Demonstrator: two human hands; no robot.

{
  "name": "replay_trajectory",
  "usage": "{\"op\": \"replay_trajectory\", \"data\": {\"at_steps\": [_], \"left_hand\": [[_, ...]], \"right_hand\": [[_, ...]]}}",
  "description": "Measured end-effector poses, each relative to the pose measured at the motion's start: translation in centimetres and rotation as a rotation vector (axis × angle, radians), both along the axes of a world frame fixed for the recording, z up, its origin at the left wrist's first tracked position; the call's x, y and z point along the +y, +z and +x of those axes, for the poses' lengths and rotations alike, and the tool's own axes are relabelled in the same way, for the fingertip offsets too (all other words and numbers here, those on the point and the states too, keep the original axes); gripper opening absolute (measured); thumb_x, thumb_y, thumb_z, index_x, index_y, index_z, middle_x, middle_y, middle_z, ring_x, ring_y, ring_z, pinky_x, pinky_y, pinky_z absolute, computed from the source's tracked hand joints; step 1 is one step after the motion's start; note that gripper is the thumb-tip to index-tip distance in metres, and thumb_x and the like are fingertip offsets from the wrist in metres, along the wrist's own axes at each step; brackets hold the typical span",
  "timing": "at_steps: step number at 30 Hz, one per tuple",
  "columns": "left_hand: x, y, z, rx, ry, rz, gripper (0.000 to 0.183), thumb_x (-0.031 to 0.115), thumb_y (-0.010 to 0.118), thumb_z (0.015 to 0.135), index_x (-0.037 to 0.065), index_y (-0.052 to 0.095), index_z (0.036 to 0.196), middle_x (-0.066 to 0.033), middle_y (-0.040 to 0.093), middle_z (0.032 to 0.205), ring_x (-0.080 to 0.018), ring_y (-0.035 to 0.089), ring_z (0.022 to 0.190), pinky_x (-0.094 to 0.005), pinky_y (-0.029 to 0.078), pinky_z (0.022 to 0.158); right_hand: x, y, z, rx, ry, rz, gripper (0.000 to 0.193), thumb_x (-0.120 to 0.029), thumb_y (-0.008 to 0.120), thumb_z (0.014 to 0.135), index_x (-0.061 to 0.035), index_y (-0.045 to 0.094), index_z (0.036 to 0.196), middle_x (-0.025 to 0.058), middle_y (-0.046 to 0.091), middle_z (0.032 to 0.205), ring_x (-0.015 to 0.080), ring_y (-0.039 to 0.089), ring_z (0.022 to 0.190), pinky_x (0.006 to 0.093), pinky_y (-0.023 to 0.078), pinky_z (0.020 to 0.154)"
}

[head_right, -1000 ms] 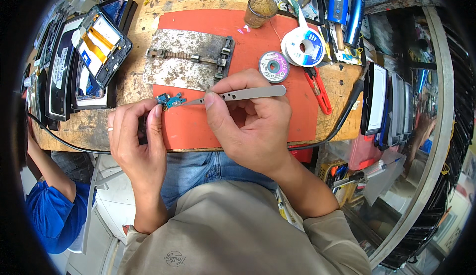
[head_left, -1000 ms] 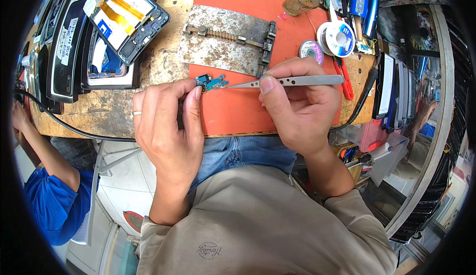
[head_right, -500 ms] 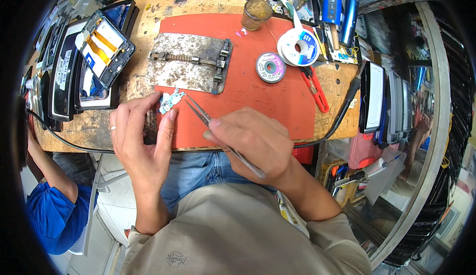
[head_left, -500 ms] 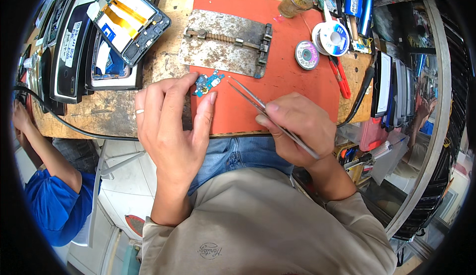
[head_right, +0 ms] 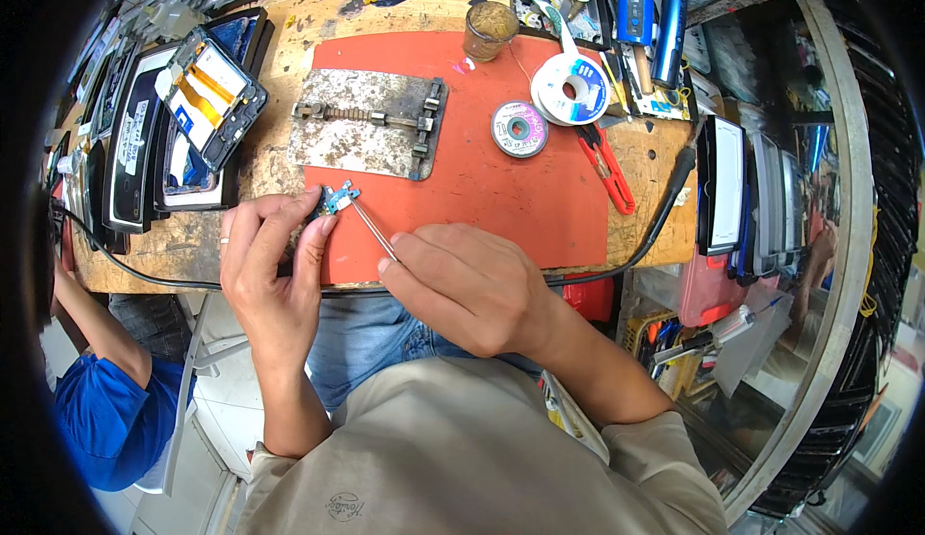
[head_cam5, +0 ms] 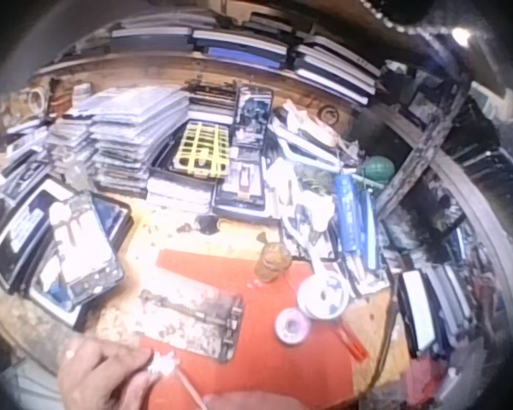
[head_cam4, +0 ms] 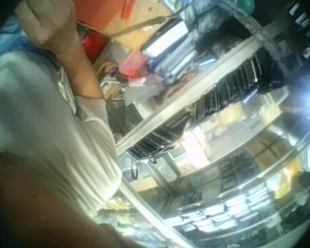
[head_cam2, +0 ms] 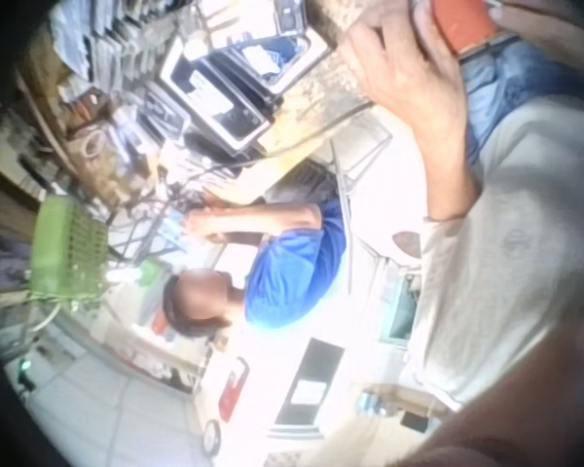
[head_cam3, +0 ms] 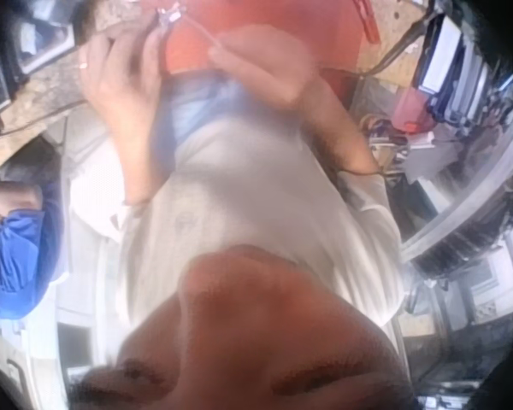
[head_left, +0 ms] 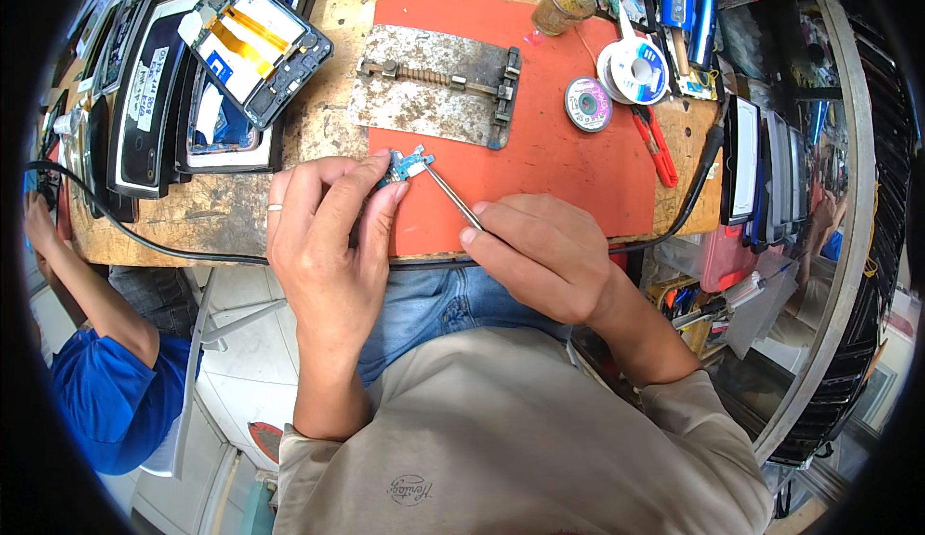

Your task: The person uses a hot air gun and a soldering iron to work on a small circuit board. They apply heat, then solder components while holding the board with tweezers. The person also handles solder wire and places the board on a red mat during the process.

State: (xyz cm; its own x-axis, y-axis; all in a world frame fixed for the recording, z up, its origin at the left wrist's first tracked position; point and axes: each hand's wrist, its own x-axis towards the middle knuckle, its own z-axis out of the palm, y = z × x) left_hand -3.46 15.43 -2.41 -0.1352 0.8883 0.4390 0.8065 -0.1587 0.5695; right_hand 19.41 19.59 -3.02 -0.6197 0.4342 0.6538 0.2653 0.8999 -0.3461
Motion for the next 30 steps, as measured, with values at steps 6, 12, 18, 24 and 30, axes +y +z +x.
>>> {"op": "replay_trajectory", "data": {"at_steps": [6,12,18,24,30], "left_hand": [[0.03,0.11,-0.05,0.002,-0.002,-0.005,0.028,0.006,0.092,0.083,0.005,0.085,0.109,-0.0086,0.072,0.096,-0.0274,0.065,0.089,-0.0401,0.054,0.079],[0.06,0.17,-0.06,-0.012,-0.001,-0.011,0.028,0.007,0.093,0.083,0.005,0.084,0.11,-0.009,0.073,0.097,-0.0281,0.066,0.09,-0.0408,0.054,0.08],[0.04,0.3,0.0,-0.047,0.019,-0.051,0.03,0.009,0.093,0.083,0.004,0.083,0.11,-0.0095,0.073,0.097,-0.0294,0.067,0.09,-0.0416,0.054,0.081],[0.0,0.36,0.01,-0.074,0.026,-0.083,0.03,0.011,0.094,0.082,0.004,0.082,0.109,-0.0098,0.072,0.097,-0.0299,0.067,0.09,-0.0421,0.054,0.081],[-0.01,0.23,-0.12,-0.062,0.02,-0.068,0.027,0.007,0.092,0.084,0.003,0.083,0.11,-0.0088,0.073,0.098,-0.0243,0.066,0.091,-0.0364,0.052,0.074]], "right_hand": [[-0.17,-0.08,0.2,-0.003,0.005,-0.011,0.034,-0.007,0.076,0.077,0.0051,0.078,0.109,0.0187,0.076,0.109,0.0329,0.078,0.093,0.0411,0.067,0.077],[-0.11,-0.24,0.14,0.012,-0.008,-0.014,0.034,-0.006,0.077,0.078,0.0052,0.078,0.11,0.0186,0.076,0.109,0.0331,0.078,0.094,0.0418,0.067,0.078],[-0.4,0.06,0.09,0.055,-0.007,-0.047,0.036,-0.006,0.077,0.077,0.0054,0.078,0.11,0.0187,0.076,0.109,0.0339,0.078,0.093,0.042,0.067,0.078],[-0.22,-0.29,-0.51,0.026,0.017,0.001,0.035,-0.008,0.076,0.076,0.0056,0.077,0.109,0.0182,0.076,0.108,0.0325,0.077,0.092,0.0409,0.066,0.075],[-0.14,-0.07,-0.39,-0.025,0.032,0.038,0.035,-0.008,0.076,0.076,0.0057,0.077,0.108,0.0177,0.075,0.108,0.031,0.077,0.092,0.0402,0.066,0.073]]}}
